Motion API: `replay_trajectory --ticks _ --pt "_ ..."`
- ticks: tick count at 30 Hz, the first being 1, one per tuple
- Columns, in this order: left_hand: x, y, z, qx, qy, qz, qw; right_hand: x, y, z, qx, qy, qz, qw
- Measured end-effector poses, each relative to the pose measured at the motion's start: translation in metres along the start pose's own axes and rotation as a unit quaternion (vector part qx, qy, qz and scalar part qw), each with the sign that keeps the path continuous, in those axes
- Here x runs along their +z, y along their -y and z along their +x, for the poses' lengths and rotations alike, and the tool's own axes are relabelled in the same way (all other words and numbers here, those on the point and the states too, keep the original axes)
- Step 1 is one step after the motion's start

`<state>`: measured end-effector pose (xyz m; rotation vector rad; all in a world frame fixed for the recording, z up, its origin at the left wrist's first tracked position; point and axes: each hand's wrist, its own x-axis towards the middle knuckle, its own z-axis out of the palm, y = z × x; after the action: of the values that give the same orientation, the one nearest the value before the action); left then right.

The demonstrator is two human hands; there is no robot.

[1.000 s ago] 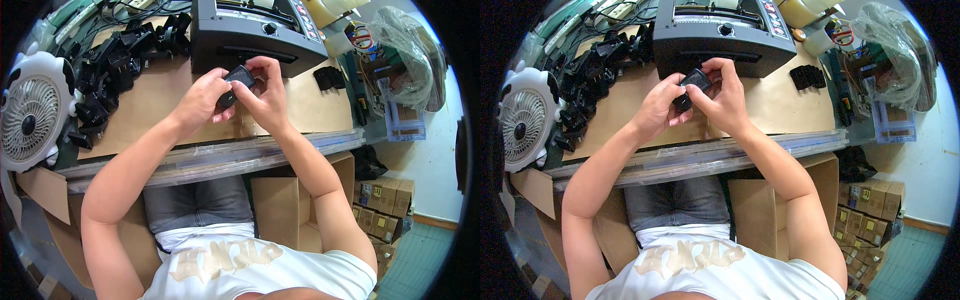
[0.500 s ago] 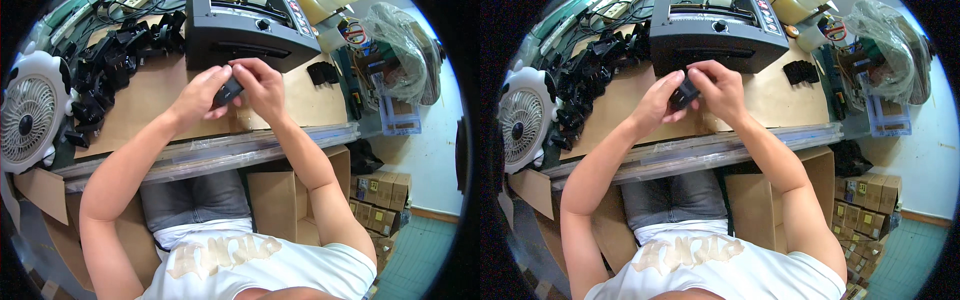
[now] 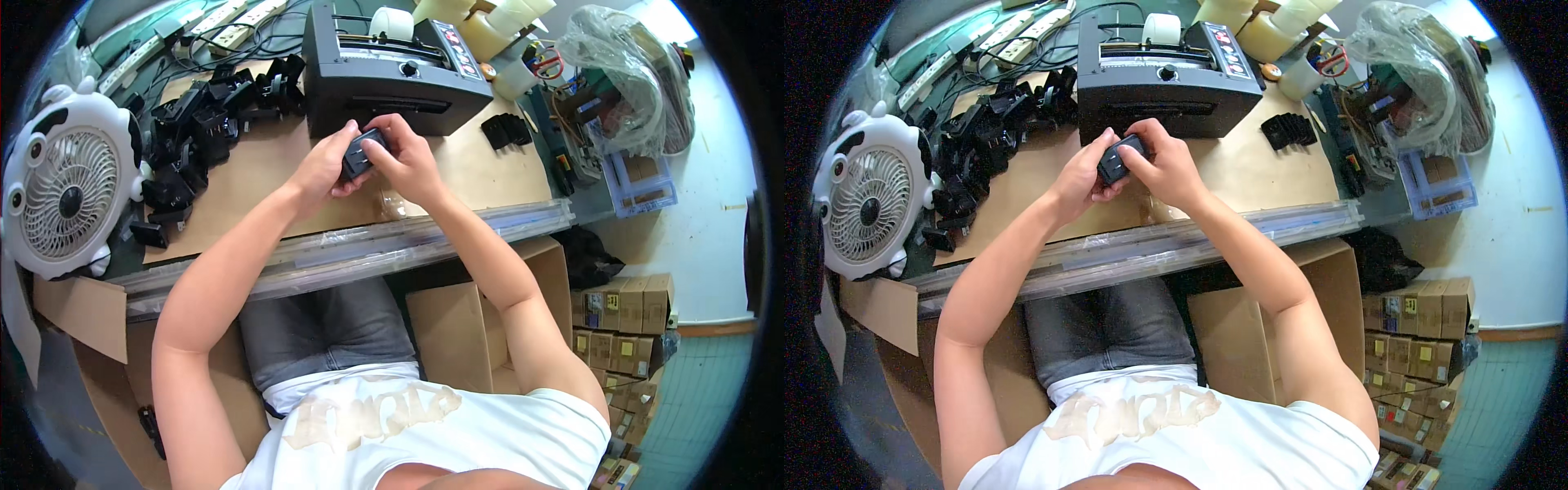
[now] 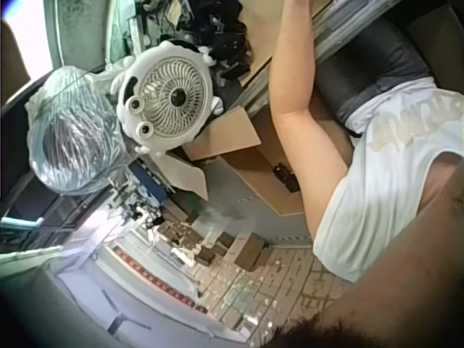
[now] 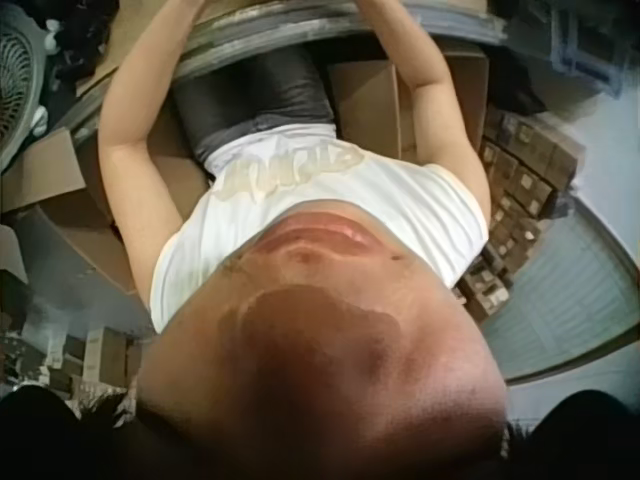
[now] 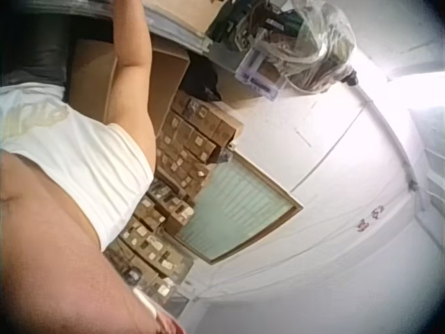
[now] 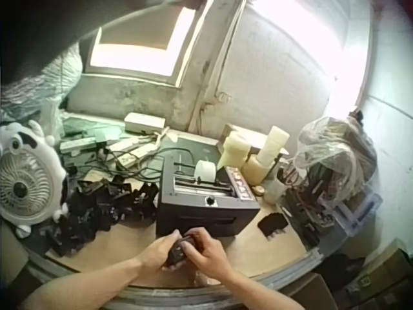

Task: Manually inspecting and assembling small electronic parts at a workstation.

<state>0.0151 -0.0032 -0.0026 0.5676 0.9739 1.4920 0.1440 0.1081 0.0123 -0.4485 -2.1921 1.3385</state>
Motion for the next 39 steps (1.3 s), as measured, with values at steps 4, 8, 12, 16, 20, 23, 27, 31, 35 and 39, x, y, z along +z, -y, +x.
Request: replay_trajectory --ticks 4,8,12,16,20,23,27,31,35,39 --pt "-0.007 -0.002 0.0 0.002 0.021 0.031 0.999 -0.009 0.012 -0.001 0.067 0.029 -0.094 0.993" --pt "-0.005 -0.004 -0.001 -0.026 0.04 -0.035 0.998 -0.016 0.004 -0.009 -0.029 -0.007 -0.022 0.999" --pt "-0.004 -0.008 -0.006 -0.062 0.026 -0.054 0.996 -0.024 0.015 -0.015 -0.232 -0.012 -0.201 0.952" --pt "-0.005 -0.002 -0.001 -0.089 0.044 0.12 0.988 -0.04 0.021 -0.023 -0.384 -0.034 -0.403 0.83" --pt "-0.01 -0.007 0.012 0.363 -0.318 0.525 0.701 -0.093 -0.009 -0.043 -0.219 -0.01 -0.448 0.867" --pt "-0.034 -0.034 0.013 0.36 -0.419 0.549 0.627 -0.14 -0.037 -0.041 -0.137 -0.023 -0.483 0.865" --pt "-0.066 -0.027 0.017 0.278 -0.377 0.727 0.502 -0.178 -0.073 -0.026 -0.044 -0.076 -0.546 0.833" --pt "-0.076 -0.021 0.019 0.197 -0.399 0.765 0.465 -0.182 -0.096 -0.009 0.01 -0.094 -0.625 0.775" --pt "-0.067 -0.023 0.019 0.179 -0.41 0.787 0.425 -0.193 -0.104 -0.006 0.063 -0.125 -0.64 0.755" --pt "-0.06 -0.027 0.016 0.202 -0.391 0.811 0.386 -0.203 -0.116 0.001 0.093 -0.186 -0.657 0.725"
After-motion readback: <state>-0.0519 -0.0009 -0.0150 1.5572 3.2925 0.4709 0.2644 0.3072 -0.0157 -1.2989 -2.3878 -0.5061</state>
